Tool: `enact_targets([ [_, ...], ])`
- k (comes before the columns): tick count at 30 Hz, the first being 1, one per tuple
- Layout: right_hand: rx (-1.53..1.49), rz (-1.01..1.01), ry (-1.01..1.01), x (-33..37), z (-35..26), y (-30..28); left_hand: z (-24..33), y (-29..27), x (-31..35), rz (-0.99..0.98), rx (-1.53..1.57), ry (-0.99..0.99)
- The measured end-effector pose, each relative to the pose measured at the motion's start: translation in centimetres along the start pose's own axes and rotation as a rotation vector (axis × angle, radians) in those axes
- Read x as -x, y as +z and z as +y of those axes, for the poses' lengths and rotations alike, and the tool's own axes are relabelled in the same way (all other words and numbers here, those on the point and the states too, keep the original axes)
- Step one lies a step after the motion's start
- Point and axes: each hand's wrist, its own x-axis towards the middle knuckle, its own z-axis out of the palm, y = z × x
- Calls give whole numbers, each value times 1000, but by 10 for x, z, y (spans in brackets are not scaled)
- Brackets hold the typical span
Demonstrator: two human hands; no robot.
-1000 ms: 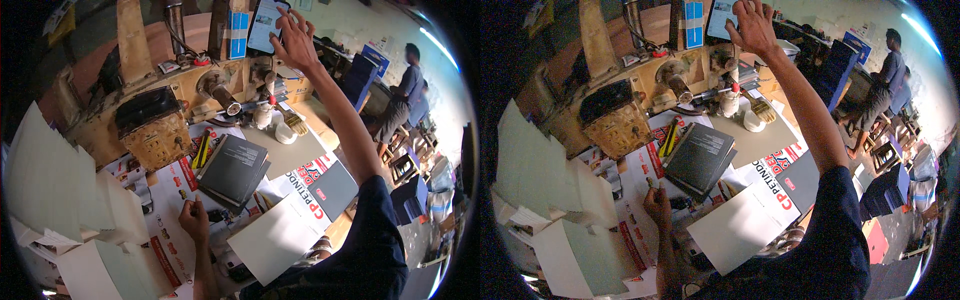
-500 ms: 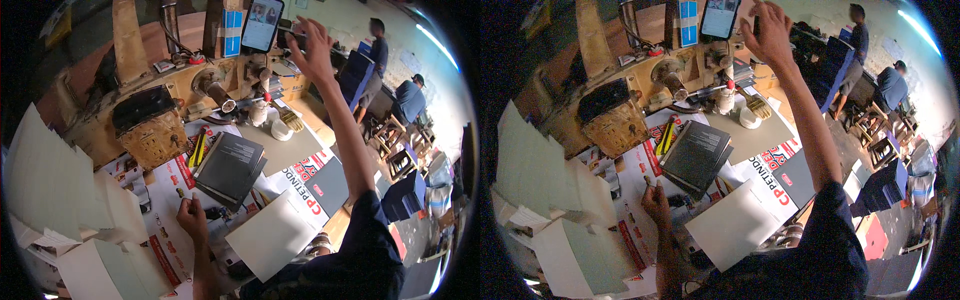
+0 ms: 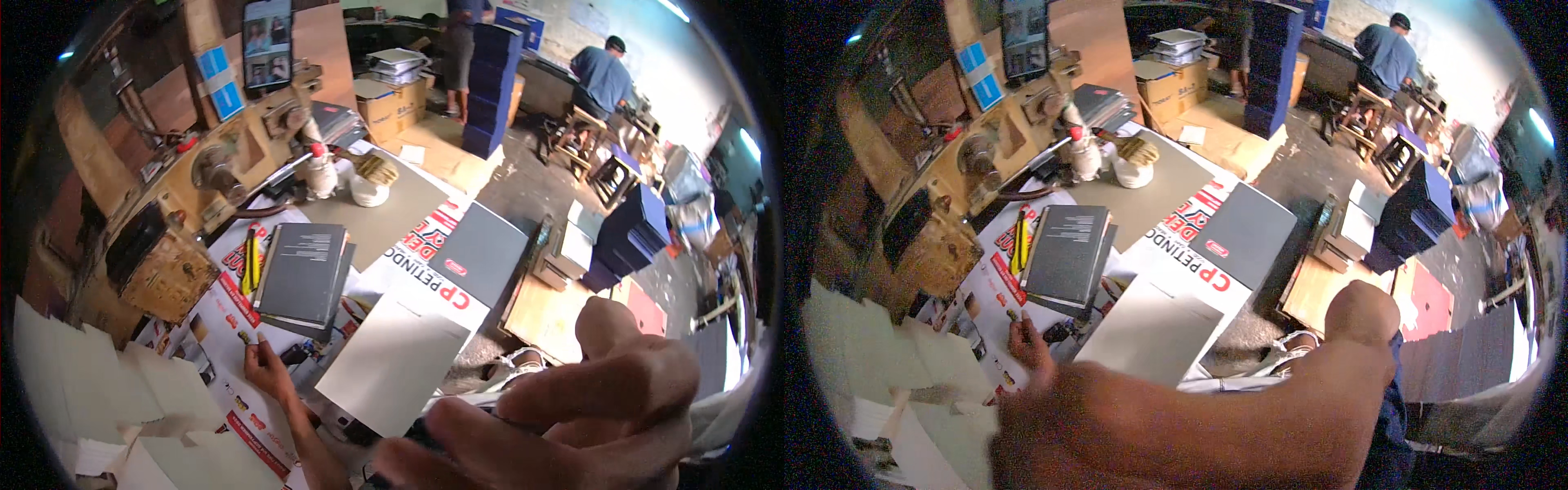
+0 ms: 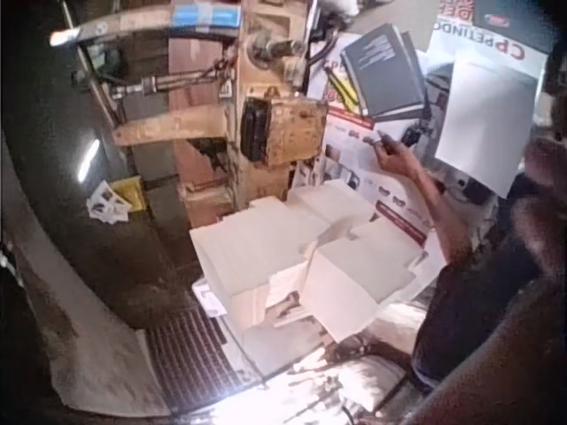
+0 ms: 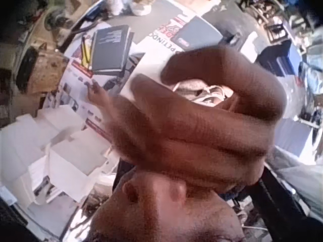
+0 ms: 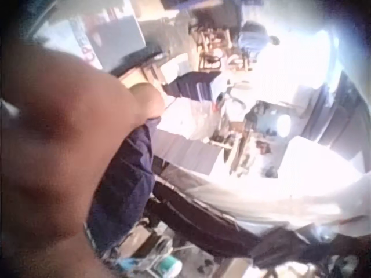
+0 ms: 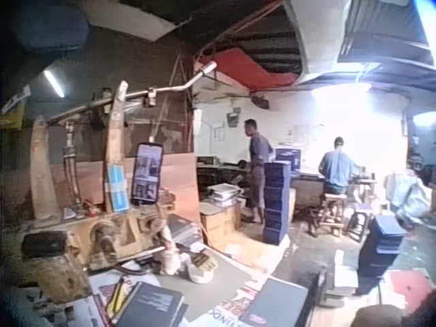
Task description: The person applies glue to the spine of a book block using a brush, attaches a cover, and stacks the assembled blocks on a nearby surface.
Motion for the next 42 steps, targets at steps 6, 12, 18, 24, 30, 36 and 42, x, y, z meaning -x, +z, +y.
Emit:
enact_targets([
  [6,-54,-82,361,29,17,-3,13,2,-3,-48,134,-140],
  [12,-333,-433,1007,193,53,93,48,-67,52,-79,117,-201],
  [18,-964,-246,1374,259,21,131,85,-155,197,-615,234,-646],
  [24,-1029,-149,1491,237,-5,132,183,-119,210,-425,503,-1041],
  [30,-951,-76,1477,261,-14,144,196,-101,187,-431,461,-1150],
  [36,-1157,65,1513,276,-52,121,144,-127,222,-526,284,-1071],
  [42,-1246,-188,1648,301,-53,99,97,-169,242,-816,188,-836],
])
